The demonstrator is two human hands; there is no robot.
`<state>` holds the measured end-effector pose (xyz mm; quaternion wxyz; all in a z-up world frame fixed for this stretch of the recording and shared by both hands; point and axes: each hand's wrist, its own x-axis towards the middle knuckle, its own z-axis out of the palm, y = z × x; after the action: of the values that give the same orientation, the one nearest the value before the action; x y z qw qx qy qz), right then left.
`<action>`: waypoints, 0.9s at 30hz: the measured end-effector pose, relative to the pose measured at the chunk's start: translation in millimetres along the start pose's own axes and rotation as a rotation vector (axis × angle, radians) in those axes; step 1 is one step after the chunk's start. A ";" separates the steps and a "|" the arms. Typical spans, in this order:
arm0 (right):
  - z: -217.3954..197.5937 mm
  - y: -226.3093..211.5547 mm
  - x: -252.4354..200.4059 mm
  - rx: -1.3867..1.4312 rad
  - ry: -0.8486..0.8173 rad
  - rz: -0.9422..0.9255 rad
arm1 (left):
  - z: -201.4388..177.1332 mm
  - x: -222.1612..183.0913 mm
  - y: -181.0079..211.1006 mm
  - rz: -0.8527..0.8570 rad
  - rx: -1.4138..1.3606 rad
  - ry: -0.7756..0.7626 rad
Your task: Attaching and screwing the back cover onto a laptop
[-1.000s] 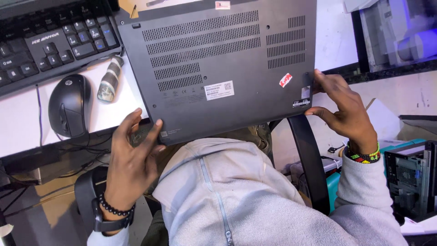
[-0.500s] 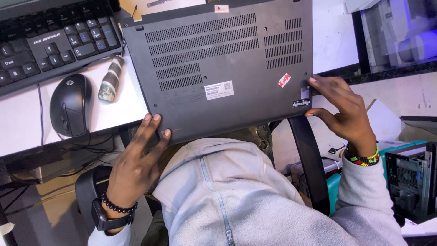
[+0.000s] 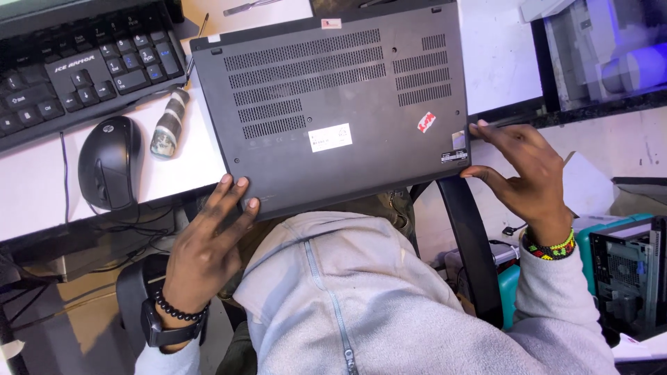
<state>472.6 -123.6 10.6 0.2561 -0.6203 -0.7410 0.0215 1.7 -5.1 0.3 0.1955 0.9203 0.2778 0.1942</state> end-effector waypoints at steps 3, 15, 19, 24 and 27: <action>-0.6 0.4 -1.7 -0.002 -0.010 0.011 | -1.7 3.0 2.3 0.012 0.005 0.004; -15.9 -0.6 6.7 -0.026 0.099 0.010 | -3.7 1.5 1.4 0.006 0.046 -0.022; -11.6 -3.4 12.8 0.000 0.147 -0.012 | -6.5 1.7 1.1 0.023 -0.014 -0.019; -11.8 -12.3 17.9 0.035 0.141 -0.045 | -9.5 -4.0 -4.0 0.018 -0.148 0.010; -7.6 -18.7 22.5 0.041 0.119 -0.085 | -15.0 -9.4 -3.5 -0.017 -0.218 0.111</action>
<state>456.5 -109.2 31.7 0.3128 -0.5833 -0.7495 -0.0112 -14.0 -4.2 9.0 0.2803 0.8790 0.2734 0.2720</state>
